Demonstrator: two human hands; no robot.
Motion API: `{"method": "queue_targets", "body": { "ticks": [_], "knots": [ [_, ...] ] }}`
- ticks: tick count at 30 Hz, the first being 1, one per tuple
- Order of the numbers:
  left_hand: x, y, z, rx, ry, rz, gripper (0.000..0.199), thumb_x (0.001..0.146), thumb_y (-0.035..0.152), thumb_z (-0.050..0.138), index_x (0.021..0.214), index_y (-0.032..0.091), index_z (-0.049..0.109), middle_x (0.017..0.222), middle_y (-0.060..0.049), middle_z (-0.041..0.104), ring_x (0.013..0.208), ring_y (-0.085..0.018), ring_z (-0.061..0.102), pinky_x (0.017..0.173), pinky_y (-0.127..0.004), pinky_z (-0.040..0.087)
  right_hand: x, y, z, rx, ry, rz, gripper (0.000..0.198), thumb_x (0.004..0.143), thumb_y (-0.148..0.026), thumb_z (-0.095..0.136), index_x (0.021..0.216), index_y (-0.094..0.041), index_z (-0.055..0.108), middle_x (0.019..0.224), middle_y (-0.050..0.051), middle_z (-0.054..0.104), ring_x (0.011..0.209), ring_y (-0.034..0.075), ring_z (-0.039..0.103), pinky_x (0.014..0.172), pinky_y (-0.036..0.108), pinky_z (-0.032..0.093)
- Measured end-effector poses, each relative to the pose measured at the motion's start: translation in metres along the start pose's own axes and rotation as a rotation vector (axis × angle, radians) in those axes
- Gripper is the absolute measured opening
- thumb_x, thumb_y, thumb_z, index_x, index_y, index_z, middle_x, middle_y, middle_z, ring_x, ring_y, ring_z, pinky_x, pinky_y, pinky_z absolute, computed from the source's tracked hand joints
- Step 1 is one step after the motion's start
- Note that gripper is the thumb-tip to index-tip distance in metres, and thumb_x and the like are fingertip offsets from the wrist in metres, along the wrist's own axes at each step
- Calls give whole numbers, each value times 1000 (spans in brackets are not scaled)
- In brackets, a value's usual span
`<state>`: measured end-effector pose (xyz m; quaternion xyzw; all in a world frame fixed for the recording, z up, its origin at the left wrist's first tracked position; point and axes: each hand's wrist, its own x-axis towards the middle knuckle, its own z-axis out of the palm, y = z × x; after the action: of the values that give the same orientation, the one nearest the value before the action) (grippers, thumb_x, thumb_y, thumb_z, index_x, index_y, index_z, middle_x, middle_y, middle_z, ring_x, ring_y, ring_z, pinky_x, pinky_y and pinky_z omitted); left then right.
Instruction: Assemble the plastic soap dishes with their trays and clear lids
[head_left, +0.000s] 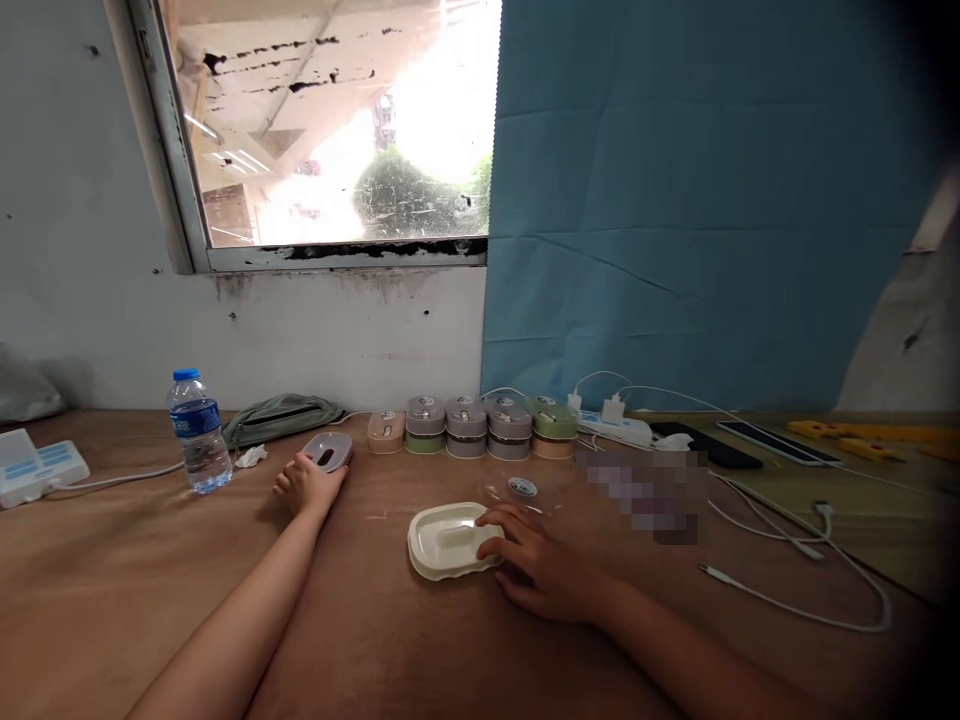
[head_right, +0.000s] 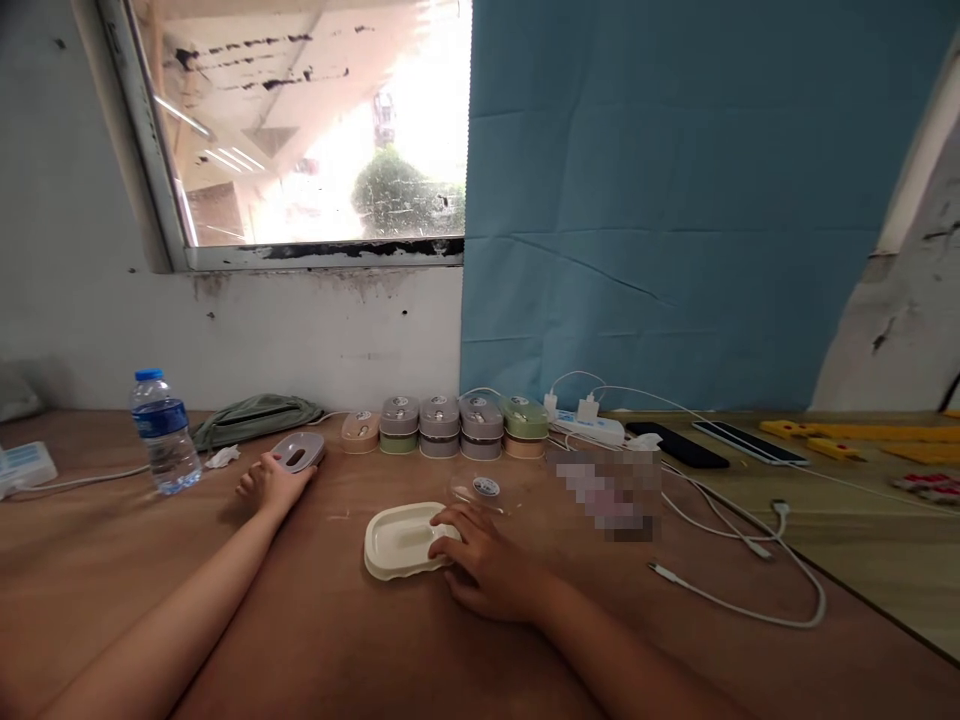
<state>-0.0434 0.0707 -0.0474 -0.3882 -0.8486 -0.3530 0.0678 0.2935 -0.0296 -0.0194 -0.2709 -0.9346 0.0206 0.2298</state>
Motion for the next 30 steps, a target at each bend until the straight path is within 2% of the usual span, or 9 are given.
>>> {"method": "queue_targets", "body": {
  "ticks": [4,9,18,24,30],
  "knots": [
    [22,8,20,-33,46,-33,63,56,49,61,104,15,39,116,-20,42,107,-34,40,83,-41,30,1,-1,0,-36,4,-12,29,70,-11,50,96,-22,57,112,8,52,111,23,42,97,41,30],
    [44,15,37,-49,0,-49,69,55,51,62,108,13,38,116,-23,41,108,-35,41,83,-41,31,1,-1,2,-58,43,35,27,69,-10,49,92,-23,58,106,6,55,104,22,47,94,40,33],
    [49,16,36,-56,-104,-5,82,52,52,64,115,13,30,118,-24,39,112,-37,38,88,-44,30,3,1,6,-6,49,38,26,70,-9,47,91,-21,57,100,7,57,94,19,52,84,34,40],
    [49,13,36,-214,-52,-9,64,62,43,59,112,16,30,124,-20,30,119,-32,32,92,-43,30,3,6,11,-4,64,-15,23,70,-9,48,90,-19,56,96,7,57,89,18,54,79,32,44],
    [53,6,39,-233,-106,43,56,62,33,59,108,15,32,119,-19,31,116,-32,36,89,-42,35,2,6,10,-6,71,-27,21,71,-9,48,87,-20,56,92,6,58,86,17,54,78,31,44]
  ]
}}
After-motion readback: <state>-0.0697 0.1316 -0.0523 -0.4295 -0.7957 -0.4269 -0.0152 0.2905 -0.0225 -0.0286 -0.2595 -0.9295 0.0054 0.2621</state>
